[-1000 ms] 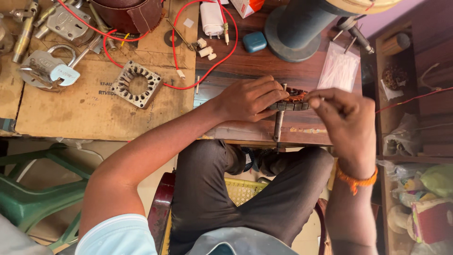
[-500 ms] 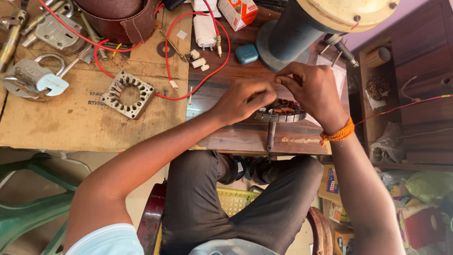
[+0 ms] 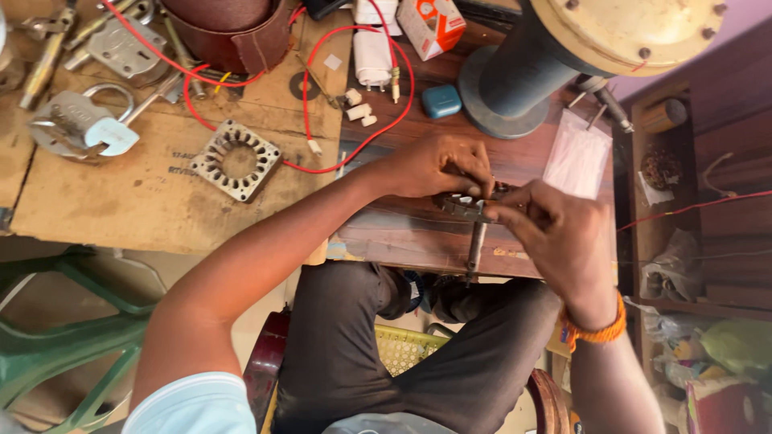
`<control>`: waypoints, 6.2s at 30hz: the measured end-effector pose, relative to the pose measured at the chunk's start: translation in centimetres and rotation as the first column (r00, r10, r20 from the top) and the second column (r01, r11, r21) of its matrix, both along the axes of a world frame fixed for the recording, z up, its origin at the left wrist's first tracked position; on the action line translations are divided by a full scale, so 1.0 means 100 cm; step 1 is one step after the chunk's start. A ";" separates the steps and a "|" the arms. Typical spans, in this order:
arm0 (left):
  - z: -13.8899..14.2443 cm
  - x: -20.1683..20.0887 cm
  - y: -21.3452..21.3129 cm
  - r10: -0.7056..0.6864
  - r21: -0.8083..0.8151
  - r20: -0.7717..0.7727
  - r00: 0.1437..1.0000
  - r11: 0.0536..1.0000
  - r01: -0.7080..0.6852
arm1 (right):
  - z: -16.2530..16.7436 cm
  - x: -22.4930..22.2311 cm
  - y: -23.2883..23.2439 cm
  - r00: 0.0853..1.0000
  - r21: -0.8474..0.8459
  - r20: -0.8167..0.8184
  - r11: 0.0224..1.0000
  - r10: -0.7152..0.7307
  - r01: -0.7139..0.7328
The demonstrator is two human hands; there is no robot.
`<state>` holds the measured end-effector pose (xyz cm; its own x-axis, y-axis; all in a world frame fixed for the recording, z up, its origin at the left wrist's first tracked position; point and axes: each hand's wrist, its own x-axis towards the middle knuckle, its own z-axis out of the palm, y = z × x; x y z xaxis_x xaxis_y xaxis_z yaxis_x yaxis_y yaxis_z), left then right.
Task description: The person works at a cluttered workbench fitting copper wire coils into the slots of a circular motor armature, pressing and seating each winding by hand. They then lift the armature and align it onto a shaft passing through a square motor end plate, adjusting it into place.
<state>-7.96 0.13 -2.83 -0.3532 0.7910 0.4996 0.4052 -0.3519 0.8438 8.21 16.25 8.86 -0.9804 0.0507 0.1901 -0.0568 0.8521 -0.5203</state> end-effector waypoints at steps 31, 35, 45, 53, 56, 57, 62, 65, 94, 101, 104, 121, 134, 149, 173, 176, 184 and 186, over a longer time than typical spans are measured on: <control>0.028 0.055 -0.016 0.351 0.125 -0.486 0.800 0.934 -0.334 | -0.008 0.035 0.018 0.943 0.117 -0.300 0.987 0.145 -0.114; 0.021 0.052 -0.017 0.378 0.144 -0.520 0.766 0.923 -0.357 | -0.006 0.008 0.018 0.956 0.090 -0.258 0.989 0.140 -0.120; 0.022 0.038 -0.008 0.152 0.049 0.439 0.885 0.980 -0.192 | -0.007 -0.051 0.025 0.969 0.196 -0.128 0.963 0.213 -0.186; 0.010 0.029 0.016 0.203 -0.217 0.223 0.953 0.964 -0.155 | 0.002 -0.031 0.020 0.982 0.198 -0.105 0.971 0.156 -0.133; 0.005 0.011 -0.003 -0.006 -0.071 0.227 0.974 0.997 0.023 | 0.008 -0.013 0.015 0.996 0.086 0.035 0.993 0.083 -0.085; 0.005 0.007 -0.007 -0.021 -0.093 0.209 0.978 0.995 0.041 | 0.009 -0.004 0.012 0.997 0.070 0.044 0.995 0.062 -0.065; 0.013 0.005 -0.014 0.019 -0.110 -0.018 1.000 0.994 -0.021 | 0.007 0.029 -0.014 0.991 0.065 -0.131 0.997 -0.034 0.043; 0.020 0.004 -0.015 -0.018 -0.123 -0.014 1.000 0.992 0.016 | 0.005 0.036 -0.017 0.963 0.031 -0.261 0.997 -0.061 0.072; 0.035 0.050 -0.020 0.182 -0.032 -0.367 0.912 0.977 -0.209 | -0.098 0.077 0.002 0.962 -0.046 -0.265 0.995 0.074 -0.089; 0.036 0.063 -0.012 0.298 -0.040 -0.460 0.837 0.934 -0.355 | -0.117 0.092 0.037 0.907 -0.374 -0.278 0.905 -0.318 0.202; 0.035 0.073 -0.012 0.362 -0.052 -0.402 0.841 0.908 -0.416 | -0.102 0.094 0.049 0.892 -0.334 -0.197 0.883 -0.406 0.328; 0.032 0.077 -0.039 0.469 0.008 -0.376 0.799 0.864 -0.503 | -0.093 0.078 0.026 0.894 -0.431 -0.356 0.897 -0.273 0.102; 0.038 0.065 -0.033 0.315 -0.156 -0.369 0.874 0.906 -0.393 | -0.102 0.049 -0.028 0.954 -0.544 -0.156 0.829 -0.255 0.132; 0.044 0.094 -0.027 0.596 0.026 -0.337 0.728 0.779 -0.626 | -0.133 0.062 -0.002 0.979 -0.835 0.070 0.525 -0.193 0.164; 0.023 0.095 -0.029 0.678 0.110 -0.337 0.654 0.718 -0.688 | -0.003 0.003 0.000 0.999 -0.304 0.012 0.952 -0.036 0.038; 0.023 0.094 -0.030 0.676 0.100 -0.331 0.658 0.719 -0.688 | -0.006 0.005 0.005 0.999 -0.311 -0.013 0.950 0.029 -0.032; 0.023 0.094 -0.028 0.687 0.102 -0.286 0.668 0.715 -0.692 | -0.009 0.004 0.005 0.999 -0.281 0.041 0.960 0.007 0.004; 0.022 0.094 -0.028 0.688 0.098 -0.293 0.664 0.712 -0.695 | -0.006 -0.004 0.005 0.999 -0.286 0.025 0.958 0.045 -0.036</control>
